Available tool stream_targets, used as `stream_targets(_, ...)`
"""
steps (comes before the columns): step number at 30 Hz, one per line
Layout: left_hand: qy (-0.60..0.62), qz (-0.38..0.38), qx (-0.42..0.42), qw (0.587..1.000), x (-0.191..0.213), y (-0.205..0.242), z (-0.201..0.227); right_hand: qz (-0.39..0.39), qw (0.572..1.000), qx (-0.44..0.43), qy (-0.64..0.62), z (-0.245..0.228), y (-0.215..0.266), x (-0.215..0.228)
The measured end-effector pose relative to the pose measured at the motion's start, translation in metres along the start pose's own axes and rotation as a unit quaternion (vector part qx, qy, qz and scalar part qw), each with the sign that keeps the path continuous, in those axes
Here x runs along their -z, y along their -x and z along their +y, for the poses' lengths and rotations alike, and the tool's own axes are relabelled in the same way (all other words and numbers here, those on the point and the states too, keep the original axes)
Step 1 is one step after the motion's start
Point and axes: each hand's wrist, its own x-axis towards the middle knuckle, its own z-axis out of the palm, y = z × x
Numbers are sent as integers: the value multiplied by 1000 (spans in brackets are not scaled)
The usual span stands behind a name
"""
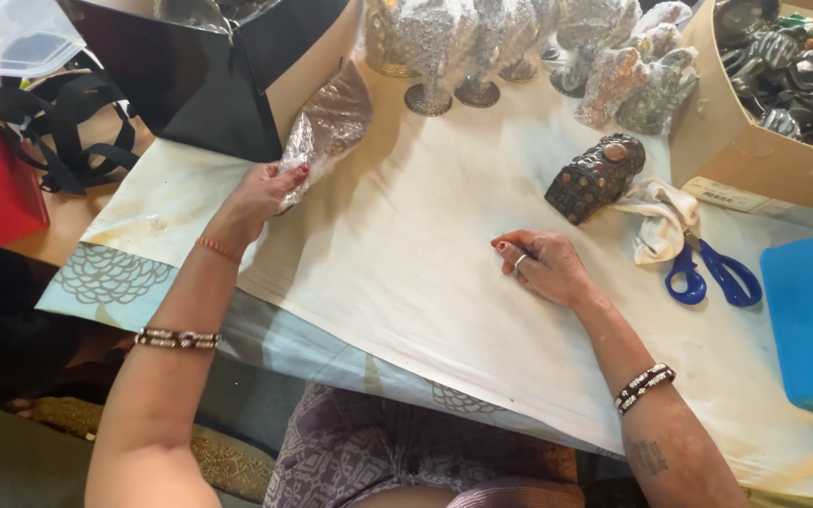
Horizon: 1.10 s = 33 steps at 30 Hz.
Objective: The person cleans and wraps several small figurines and decorative items on a table. They use a cloth to wipe a small turtle statue and then wrap it and other items in bubble wrap.
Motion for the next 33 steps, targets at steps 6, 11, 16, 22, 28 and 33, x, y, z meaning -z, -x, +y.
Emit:
stream_targets(6,-32,-8,30,999,-8,-18,11,-4,1000,6,-17,6,-4,-1)
stream_targets(11,22,27,40,999,1,-59,-3,-5,1000,4,-29,9,-7,1)
stream_targets(16,-6,64,91,994,0,-40,16,-5,999,-3,-38,9,-6,-1)
stream_targets(22,41,103,45,993,3,-59,-26,-3,1000,-2,-27,7,-4,0)
stream_targets(28,78,162,0,984,-4,-87,-49,-5,1000,-3,-24,7,-5,0)
stream_targets(33,-148,191,62,968,-52,-1,47,3,1000,-11,-21,5,-4,0)
